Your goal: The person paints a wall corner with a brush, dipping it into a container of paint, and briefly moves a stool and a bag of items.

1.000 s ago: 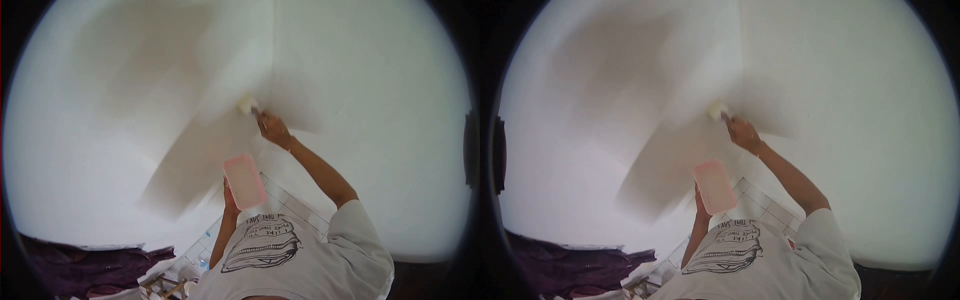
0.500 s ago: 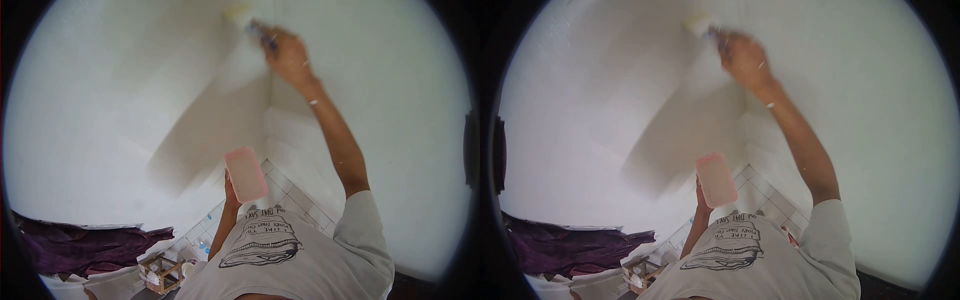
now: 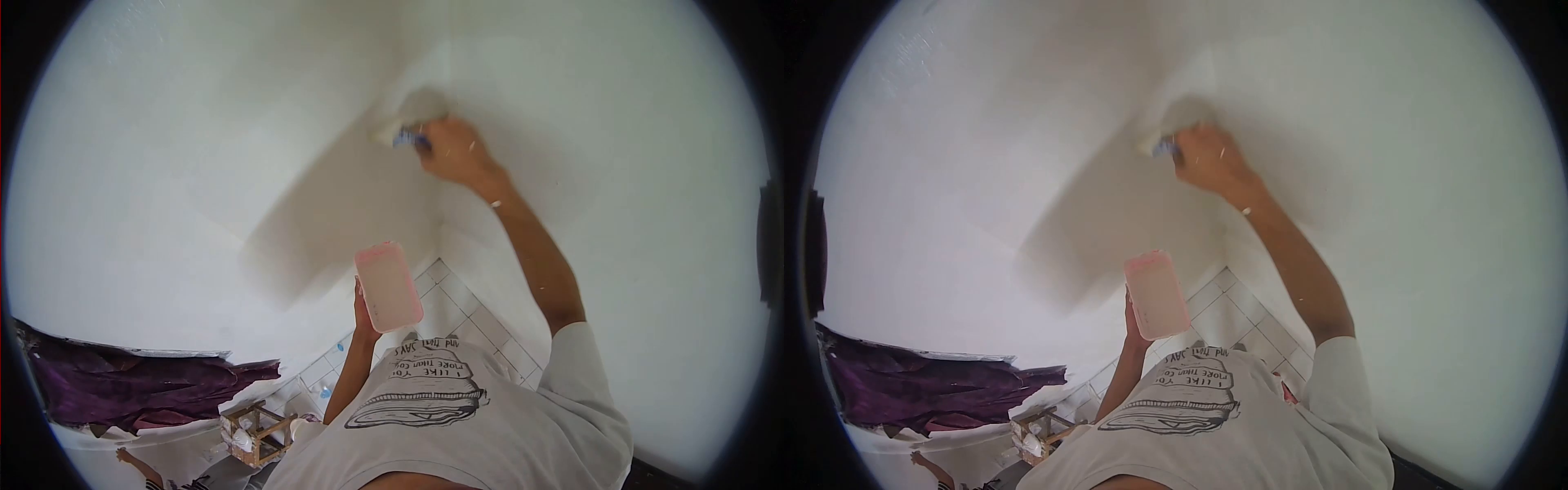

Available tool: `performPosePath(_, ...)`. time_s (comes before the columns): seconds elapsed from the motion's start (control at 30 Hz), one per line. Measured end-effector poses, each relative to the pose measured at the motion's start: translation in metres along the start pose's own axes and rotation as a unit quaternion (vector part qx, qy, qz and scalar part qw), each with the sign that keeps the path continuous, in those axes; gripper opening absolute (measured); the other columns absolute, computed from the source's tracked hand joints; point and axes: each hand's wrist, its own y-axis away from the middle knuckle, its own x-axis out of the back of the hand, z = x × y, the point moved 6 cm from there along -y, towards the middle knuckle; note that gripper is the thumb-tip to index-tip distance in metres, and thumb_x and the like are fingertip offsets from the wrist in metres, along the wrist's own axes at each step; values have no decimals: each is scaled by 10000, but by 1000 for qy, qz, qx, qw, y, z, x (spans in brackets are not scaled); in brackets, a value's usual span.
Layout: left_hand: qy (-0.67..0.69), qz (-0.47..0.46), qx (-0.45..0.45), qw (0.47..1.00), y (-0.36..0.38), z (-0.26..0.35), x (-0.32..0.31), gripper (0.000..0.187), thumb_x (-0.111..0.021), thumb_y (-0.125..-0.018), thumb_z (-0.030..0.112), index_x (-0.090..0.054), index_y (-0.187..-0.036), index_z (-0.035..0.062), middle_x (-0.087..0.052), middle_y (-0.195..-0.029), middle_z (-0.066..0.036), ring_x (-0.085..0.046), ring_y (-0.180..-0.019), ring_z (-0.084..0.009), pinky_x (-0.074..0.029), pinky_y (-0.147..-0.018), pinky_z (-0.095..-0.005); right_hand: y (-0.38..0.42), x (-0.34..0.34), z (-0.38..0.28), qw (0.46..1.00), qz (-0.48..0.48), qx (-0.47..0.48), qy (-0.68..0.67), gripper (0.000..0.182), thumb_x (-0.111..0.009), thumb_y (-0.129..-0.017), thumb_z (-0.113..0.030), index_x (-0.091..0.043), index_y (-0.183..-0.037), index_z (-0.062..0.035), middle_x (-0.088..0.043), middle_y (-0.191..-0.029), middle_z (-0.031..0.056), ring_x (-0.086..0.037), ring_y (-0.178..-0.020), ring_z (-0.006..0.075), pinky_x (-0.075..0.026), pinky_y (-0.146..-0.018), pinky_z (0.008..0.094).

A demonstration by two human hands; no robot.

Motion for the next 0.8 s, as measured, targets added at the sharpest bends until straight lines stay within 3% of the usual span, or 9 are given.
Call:
performPosePath(0.07,-9,11,-2,1000,-1,-2,-18,650,-346,-1051,598,-389,-1527,158,-561,-1413,-72,-608,-1228,-259,-541,-1011,-477,-12,65,-16,998,61,3,-23,249,-626,-863,-103,-742,-1083,-93,-692,-857,192,-662,-801,397,-542,-737,490)
performPosePath(0.13,-18,24,-1,1000,9,15,-44,647,-345,-1051,597,-393,-1524,157,-568,-1403,-71,-611,-1222,-259,-543,-1008,-477,-21,123,-38,959,280,-2,-35,326,-629,-898,-117,-690,-1217,-80,-664,-830,154,-665,-664,334,-564,-600,440)
performPosePath(0.3,5,33,-39,999,24,34,-48,624,-358,-1055,579,-403,-1519,163,-572,-1407,-72,-605,-1238,-265,-539,-1018,-489,7,-29,-16,964,263,22,25,486,-646,-912,-127,-566,-1388,-70,-636,-948,133,-653,-621,291,-554,-519,382)
performPosePath(0.47,23,2,-7,1000,19,42,-76,626,-363,-1054,578,-397,-1524,166,-562,-1423,-77,-589,-1266,-275,-527,-1037,-501,66,-131,26,998,67,-5,16,469,-635,-906,-131,-579,-1367,-62,-630,-930,175,-674,-694,327,-579,-594,432)
performPosePath(0.5,12,-5,4,1000,10,55,-97,630,-361,-1053,580,-392,-1527,166,-560,-1426,-80,-582,-1275,-277,-523,-1044,-505,52,-110,33,997,69,-5,15,469,-635,-906,-131,-579,-1367,-62,-630,-930,175,-674,-694,327,-579,-594,432)
performPosePath(0.57,-6,-3,3,1000,9,63,-106,632,-357,-1053,582,-391,-1528,165,-558,-1428,-82,-584,-1272,-278,-521,-1046,-505,53,-114,43,992,-121,-18,27,352,-633,-897,-128,-611,-1235,-33,-651,-834,209,-675,-697,373,-559,-628,489)
performPosePath(0.6,-18,2,1,1000,12,70,-113,634,-353,-1054,583,-390,-1529,164,-557,-1430,-83,-586,-1270,-280,-519,-1049,-505,46,-94,34,993,-116,-19,27,352,-633,-897,-128,-611,-1235,-33,-651,-834,209,-675,-697,373,-559,-628,489)
performPosePath(0.67,-12,2,6,1000,21,77,-126,633,-347,-1055,584,-398,-1524,162,-561,-1426,-84,-592,-1263,-277,-520,-1047,-504,28,-24,0,995,-53,6,-79,182,-621,-908,-127,-584,-1041,-9,-657,-746,212,-670,-694,398,-536,-611,506)
performPosePath(0.8,-10,-11,43,999,34,81,-127,623,-338,-1057,585,-423,-1507,162,-572,-1414,-76,-603,-1247,-271,-520,-1046,-500,-33,111,-72,980,104,-34,-168,165,-550,-995,-169,-543,-976,-5,-599,-620,194,-627,-612,432,-494,-583,525)
